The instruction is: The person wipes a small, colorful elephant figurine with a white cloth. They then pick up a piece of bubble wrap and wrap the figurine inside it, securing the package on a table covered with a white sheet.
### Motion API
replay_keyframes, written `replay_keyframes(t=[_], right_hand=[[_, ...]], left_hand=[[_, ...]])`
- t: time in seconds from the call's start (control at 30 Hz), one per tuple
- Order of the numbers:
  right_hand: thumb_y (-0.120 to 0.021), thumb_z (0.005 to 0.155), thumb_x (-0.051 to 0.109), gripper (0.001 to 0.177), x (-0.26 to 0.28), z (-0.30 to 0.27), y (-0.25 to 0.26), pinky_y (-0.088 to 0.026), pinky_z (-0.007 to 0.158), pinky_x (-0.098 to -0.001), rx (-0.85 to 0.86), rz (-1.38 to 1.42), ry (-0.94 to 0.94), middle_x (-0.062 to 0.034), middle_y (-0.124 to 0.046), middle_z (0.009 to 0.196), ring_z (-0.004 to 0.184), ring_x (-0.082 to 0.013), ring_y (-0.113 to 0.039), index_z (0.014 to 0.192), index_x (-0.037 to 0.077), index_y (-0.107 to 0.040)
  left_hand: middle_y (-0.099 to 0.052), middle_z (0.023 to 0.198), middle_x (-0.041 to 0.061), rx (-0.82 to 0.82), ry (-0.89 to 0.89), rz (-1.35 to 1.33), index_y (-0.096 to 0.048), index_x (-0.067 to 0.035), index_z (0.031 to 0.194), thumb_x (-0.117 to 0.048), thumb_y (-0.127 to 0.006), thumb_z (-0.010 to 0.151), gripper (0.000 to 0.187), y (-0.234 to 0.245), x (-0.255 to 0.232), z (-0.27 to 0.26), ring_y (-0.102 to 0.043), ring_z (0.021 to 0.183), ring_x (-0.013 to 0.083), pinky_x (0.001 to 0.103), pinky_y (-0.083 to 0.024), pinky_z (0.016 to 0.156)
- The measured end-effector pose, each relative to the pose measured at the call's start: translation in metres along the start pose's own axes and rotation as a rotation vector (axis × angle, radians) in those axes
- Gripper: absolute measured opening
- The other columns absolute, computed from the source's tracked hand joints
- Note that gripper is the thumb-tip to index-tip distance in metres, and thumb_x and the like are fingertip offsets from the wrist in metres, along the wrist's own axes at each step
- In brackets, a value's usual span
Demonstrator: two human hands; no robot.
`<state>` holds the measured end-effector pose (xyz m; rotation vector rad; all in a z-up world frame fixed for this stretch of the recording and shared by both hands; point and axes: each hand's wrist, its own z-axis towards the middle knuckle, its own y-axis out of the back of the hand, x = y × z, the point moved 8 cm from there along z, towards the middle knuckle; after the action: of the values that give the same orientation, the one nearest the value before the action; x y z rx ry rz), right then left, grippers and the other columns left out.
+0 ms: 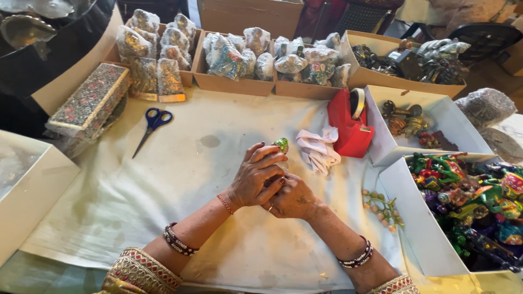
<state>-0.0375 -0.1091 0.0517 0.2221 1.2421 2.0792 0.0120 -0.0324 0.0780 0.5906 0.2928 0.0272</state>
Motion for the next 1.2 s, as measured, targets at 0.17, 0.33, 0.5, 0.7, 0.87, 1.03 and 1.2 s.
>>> replay_keyframes(t=[0.17,0.33,0.5,0.7,0.87,1.03,1.2], right_hand=[[-0.073,0.081,0.024,0.022,0.005,0.006,0.012,-0.059,0.086,-0.0421,-0.072,0.012,0.007,-0.0108,-0.074,0.089,0.086,-0.0284,-0.072,0.088,0.003,-0.074],[-0.073,0.080,0.022,0.019,0.001,0.001,0.009,-0.059,0.088,-0.0427,-0.101,0.041,0.000,-0.0096,-0.074,0.090,0.087,-0.0281,-0.073,0.086,0.004,-0.074],[-0.073,0.081,0.025,0.020,-0.005,-0.007,-0.002,-0.059,0.079,-0.0428,-0.070,-0.016,0.001,-0.0125,-0.072,0.078,0.076,-0.0292,-0.072,0.078,0.005,-0.072],[-0.071,0.082,0.021,0.020,-0.006,-0.008,-0.005,-0.058,0.073,-0.0425,-0.072,0.002,-0.015,-0.0131,-0.069,0.073,0.070,-0.0299,-0.070,0.074,0.003,-0.068],[-0.070,0.078,0.019,0.016,-0.003,-0.009,-0.005,-0.059,0.075,-0.0437,-0.072,-0.011,0.022,-0.0125,-0.069,0.072,0.070,-0.0299,-0.070,0.072,0.004,-0.067],[-0.070,0.076,0.019,0.019,0.001,-0.006,0.002,-0.059,0.082,-0.0438,-0.117,-0.051,0.050,-0.0148,-0.071,0.082,0.080,-0.0320,-0.071,0.083,0.001,-0.072],[-0.072,0.081,0.027,0.024,-0.001,-0.004,0.002,-0.058,0.081,-0.0447,-0.084,-0.057,0.028,-0.0149,-0.072,0.083,0.082,-0.0317,-0.072,0.084,0.003,-0.073]], left_hand=[[-0.065,0.135,0.006,-0.009,-0.034,0.011,-0.071,-0.010,0.097,-0.024,-0.067,0.086,0.019,0.001,-0.004,-0.001,-0.048,0.139,0.0282,0.055,-0.027,0.123],[-0.065,0.135,0.007,-0.017,-0.049,0.049,-0.070,-0.010,0.097,-0.023,-0.067,0.086,0.017,0.003,-0.008,0.002,-0.048,0.138,0.0280,0.055,-0.028,0.122],[-0.063,0.140,0.008,-0.033,-0.056,0.099,-0.073,-0.011,0.103,-0.018,-0.065,0.092,0.016,0.004,-0.014,0.004,-0.045,0.141,0.0291,0.054,-0.029,0.121],[-0.063,0.140,0.007,-0.059,-0.075,0.106,-0.073,-0.010,0.101,-0.018,-0.064,0.092,0.014,0.003,-0.014,0.002,-0.047,0.140,0.0271,0.054,-0.031,0.122],[-0.064,0.138,0.006,-0.041,-0.079,0.116,-0.072,-0.010,0.102,-0.018,-0.063,0.093,0.015,0.002,-0.014,0.000,-0.048,0.139,0.0260,0.054,-0.030,0.123],[-0.063,0.138,0.008,-0.014,-0.082,0.138,-0.071,-0.010,0.103,-0.018,-0.061,0.089,0.019,0.001,-0.016,0.002,-0.048,0.139,0.0264,0.055,-0.027,0.123],[-0.060,0.141,0.009,-0.022,-0.063,0.121,-0.073,-0.011,0.103,-0.020,-0.064,0.094,0.015,0.000,-0.011,0.002,-0.046,0.140,0.0275,0.055,-0.026,0.123]])
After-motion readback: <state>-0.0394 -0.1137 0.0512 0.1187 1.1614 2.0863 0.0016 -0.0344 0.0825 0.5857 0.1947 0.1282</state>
